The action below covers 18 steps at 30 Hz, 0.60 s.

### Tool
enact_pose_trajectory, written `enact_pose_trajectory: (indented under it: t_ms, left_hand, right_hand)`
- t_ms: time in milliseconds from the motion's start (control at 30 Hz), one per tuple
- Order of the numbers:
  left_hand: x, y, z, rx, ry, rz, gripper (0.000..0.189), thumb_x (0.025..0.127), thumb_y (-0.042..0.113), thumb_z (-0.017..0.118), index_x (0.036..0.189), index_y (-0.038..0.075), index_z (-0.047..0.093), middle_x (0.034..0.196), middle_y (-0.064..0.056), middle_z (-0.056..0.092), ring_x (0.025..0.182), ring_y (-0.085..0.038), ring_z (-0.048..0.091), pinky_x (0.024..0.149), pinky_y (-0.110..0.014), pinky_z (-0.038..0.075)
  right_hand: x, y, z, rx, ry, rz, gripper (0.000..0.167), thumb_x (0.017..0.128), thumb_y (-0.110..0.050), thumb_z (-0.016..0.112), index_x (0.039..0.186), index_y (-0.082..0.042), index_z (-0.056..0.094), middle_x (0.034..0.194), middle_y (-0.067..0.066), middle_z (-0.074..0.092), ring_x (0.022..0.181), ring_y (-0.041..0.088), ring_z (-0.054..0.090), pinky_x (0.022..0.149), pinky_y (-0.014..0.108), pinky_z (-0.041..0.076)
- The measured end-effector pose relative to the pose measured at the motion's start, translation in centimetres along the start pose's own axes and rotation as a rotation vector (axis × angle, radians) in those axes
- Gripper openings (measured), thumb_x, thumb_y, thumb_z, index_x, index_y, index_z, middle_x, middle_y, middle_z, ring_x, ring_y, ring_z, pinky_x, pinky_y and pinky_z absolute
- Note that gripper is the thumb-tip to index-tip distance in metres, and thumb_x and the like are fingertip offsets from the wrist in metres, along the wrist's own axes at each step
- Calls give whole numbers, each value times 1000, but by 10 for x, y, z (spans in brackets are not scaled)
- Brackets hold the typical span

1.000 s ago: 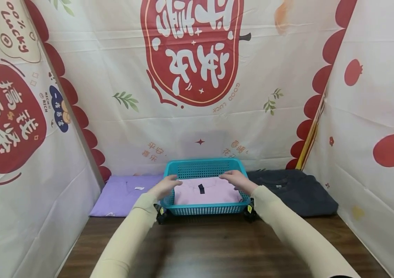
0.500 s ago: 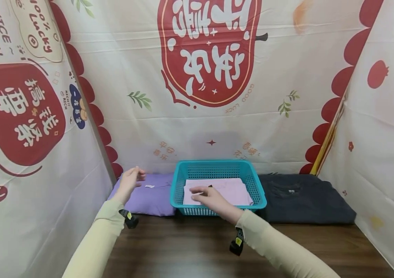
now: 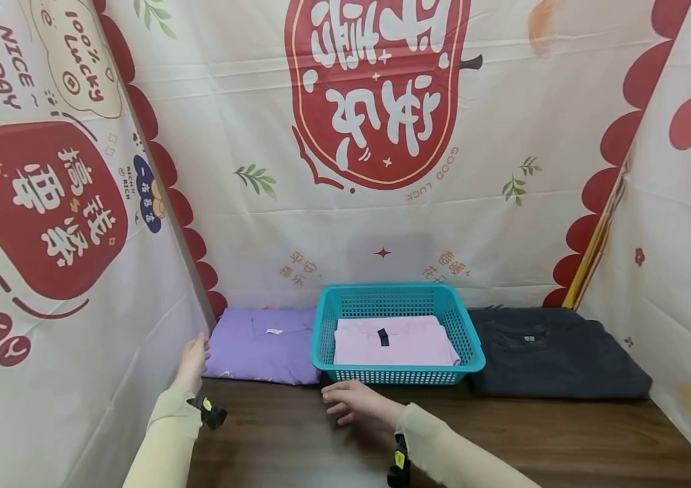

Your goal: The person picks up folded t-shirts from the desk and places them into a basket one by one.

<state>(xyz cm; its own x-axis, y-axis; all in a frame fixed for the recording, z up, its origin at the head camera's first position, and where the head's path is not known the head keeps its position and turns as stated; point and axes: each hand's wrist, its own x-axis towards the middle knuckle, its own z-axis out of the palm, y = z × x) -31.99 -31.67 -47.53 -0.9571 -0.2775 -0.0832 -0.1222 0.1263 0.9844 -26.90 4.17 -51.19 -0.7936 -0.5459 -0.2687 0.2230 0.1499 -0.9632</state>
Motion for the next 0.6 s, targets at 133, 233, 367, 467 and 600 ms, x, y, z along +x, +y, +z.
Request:
enact_pose_trajectory:
  t_ms: [133,233,367,467,600]
  left_hand:
    - [2,-15,-7,-57,38,-38,63,104,31,28,144,-16,15,147,-38,17,135,-50,20,111,-59,21]
    - [3,-23,-10,-75,42,-60,61,102,25,33,143,-17,15,148,-38,15,138,-49,17,110,-59,22]
    - [2,-30,-10,-74,25,-88,62,101,21,36,145,-16,13,151,-36,10,141,-47,12,110,-60,21]
    - [2,-34,-10,-78,12,-108,65,101,21,36,149,-12,7,153,-34,5,141,-48,9,111,-60,19]
    - [4,-42,-8,-111,-23,-135,68,101,22,36,150,-7,-3,154,-33,-2,139,-53,7,112,-59,15]
  right_hand:
    - [15,17,5,150,69,49,54,99,-24,54,136,14,42,128,26,55,111,37,59,87,45,52]
    - [24,25,7,227,112,59,58,99,-22,52,139,16,34,131,30,51,114,39,56,90,48,50]
    - [36,32,6,269,156,47,60,98,-22,53,142,14,32,137,30,45,117,38,54,92,49,48]
    - [43,33,6,250,160,25,54,97,-23,56,138,10,42,139,26,45,121,37,51,91,48,49]
    - [49,31,6,210,121,9,48,97,-25,56,134,5,51,139,22,46,127,38,44,91,50,48]
